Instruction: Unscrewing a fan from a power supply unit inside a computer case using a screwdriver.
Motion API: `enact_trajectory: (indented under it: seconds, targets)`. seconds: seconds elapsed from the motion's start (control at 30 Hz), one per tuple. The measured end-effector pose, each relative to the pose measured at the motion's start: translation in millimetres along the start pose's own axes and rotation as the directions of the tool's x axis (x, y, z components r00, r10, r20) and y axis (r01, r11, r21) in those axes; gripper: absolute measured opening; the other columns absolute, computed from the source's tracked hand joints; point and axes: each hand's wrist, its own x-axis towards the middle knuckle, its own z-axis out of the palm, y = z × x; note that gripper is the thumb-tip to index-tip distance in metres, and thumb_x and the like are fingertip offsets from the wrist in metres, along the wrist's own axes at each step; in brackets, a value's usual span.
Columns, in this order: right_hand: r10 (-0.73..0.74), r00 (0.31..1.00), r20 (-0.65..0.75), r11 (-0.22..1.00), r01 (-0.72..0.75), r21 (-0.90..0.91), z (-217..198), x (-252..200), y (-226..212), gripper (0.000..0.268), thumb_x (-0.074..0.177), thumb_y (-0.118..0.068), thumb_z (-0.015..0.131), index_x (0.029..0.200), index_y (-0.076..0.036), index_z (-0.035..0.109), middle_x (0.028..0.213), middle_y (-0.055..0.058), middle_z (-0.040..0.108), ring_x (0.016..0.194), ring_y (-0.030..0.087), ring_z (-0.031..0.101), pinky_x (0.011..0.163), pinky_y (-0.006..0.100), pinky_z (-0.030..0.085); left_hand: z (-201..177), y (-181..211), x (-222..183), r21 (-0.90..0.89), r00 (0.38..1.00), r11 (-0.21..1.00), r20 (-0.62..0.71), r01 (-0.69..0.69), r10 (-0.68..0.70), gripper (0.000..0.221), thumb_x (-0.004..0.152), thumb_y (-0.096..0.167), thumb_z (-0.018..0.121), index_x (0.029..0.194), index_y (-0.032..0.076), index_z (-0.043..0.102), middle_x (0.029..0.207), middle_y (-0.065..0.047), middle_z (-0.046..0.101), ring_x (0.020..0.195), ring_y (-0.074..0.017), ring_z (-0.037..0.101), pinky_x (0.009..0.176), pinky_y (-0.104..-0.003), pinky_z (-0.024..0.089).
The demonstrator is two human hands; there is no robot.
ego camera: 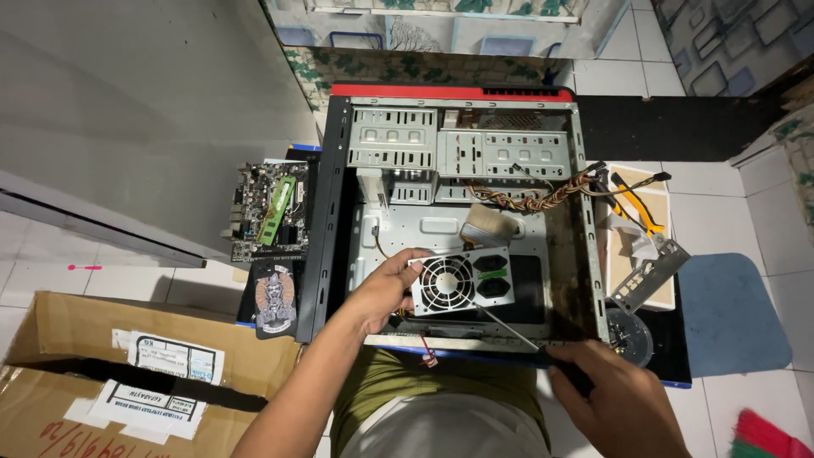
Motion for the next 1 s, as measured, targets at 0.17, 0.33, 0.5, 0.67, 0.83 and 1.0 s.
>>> enact_trajectory:
  seconds: [0.17,0.33,0.5,0.67,0.83,1.0]
  targets:
    - [0.048,0.998,0.038,0.998,-0.046,-0.051,-5.4,-0.4,-13.3,0.031,0.086,-0.041,0.068,0.115,-0.033,0.074,0.107,-0.013,0.082,0.083,0.015,0.082,0.067,0.038,0.064,-1.8,-14.8,17.1,-0.038,0.998,0.997,0.010,-0.068,0.069,0.033,0.106,0.032,0.044,0.134,0.031,0.060,0.165,-0.016,0.033,0.108,-0.0161,0.052,0.062,-0.028,0.031]
    - [0.079,0.995,0.057,0.988,-0.071,-0.139,-3.5,-2.3,-19.3,0.033,0.086,-0.045,0.067,0.117,-0.034,0.070,0.111,-0.012,0.081,0.086,0.016,0.082,0.069,0.040,0.066,1.9,-10.8,10.2,-0.040,0.990,0.990,0.045,-0.133,0.135,0.031,0.106,0.023,0.043,0.131,0.024,0.060,0.160,-0.008,0.046,0.146,-0.0212,0.045,0.099,-0.039,0.053]
    - [-0.101,0.995,-0.018,0.972,0.095,-0.217,7.0,-7.7,-19.5,0.038,0.087,-0.041,0.064,0.123,-0.032,0.070,0.118,-0.013,0.070,0.085,0.020,0.079,0.067,0.047,0.066,3.5,-17.7,17.1,-0.052,0.986,0.985,0.038,-0.163,0.165,0.037,0.104,0.028,0.046,0.139,0.020,0.056,0.160,-0.014,0.043,0.145,-0.0245,0.042,0.091,-0.034,0.055]
    - [-0.261,0.955,0.139,0.951,0.279,-0.129,2.9,-2.2,-23.6,0.049,0.083,-0.022,0.067,0.132,-0.023,0.063,0.144,0.004,0.045,0.097,0.028,0.075,0.073,0.049,0.066,3.5,-18.1,16.5,-0.070,0.988,0.986,0.015,-0.154,0.156,0.036,0.104,0.026,0.046,0.137,0.020,0.057,0.160,-0.012,0.044,0.151,-0.0255,0.039,0.097,-0.039,0.052]
    - [-0.297,0.955,-0.028,0.952,0.298,0.071,-8.8,-2.7,-42.2,0.043,0.087,-0.026,0.071,0.128,-0.017,0.065,0.127,0.009,0.065,0.095,0.024,0.080,0.075,0.038,0.074,2.3,-16.0,15.2,-0.097,0.992,0.987,-0.018,-0.130,0.128,0.041,0.104,0.029,0.044,0.142,0.019,0.054,0.164,-0.008,0.040,0.153,-0.0265,0.034,0.108,-0.045,0.050]
    - [-0.659,0.602,-0.452,0.731,0.654,-0.194,-9.3,15.5,-49.9,0.034,0.096,-0.021,0.067,0.108,-0.004,0.040,0.102,0.013,0.074,0.066,0.020,0.073,0.046,0.038,0.056,2.3,-19.2,23.8,-0.137,0.992,0.984,-0.061,-0.116,0.108,0.037,0.104,0.025,0.047,0.140,0.018,0.057,0.160,-0.018,0.045,0.146,-0.0255,0.044,0.079,-0.028,0.053]
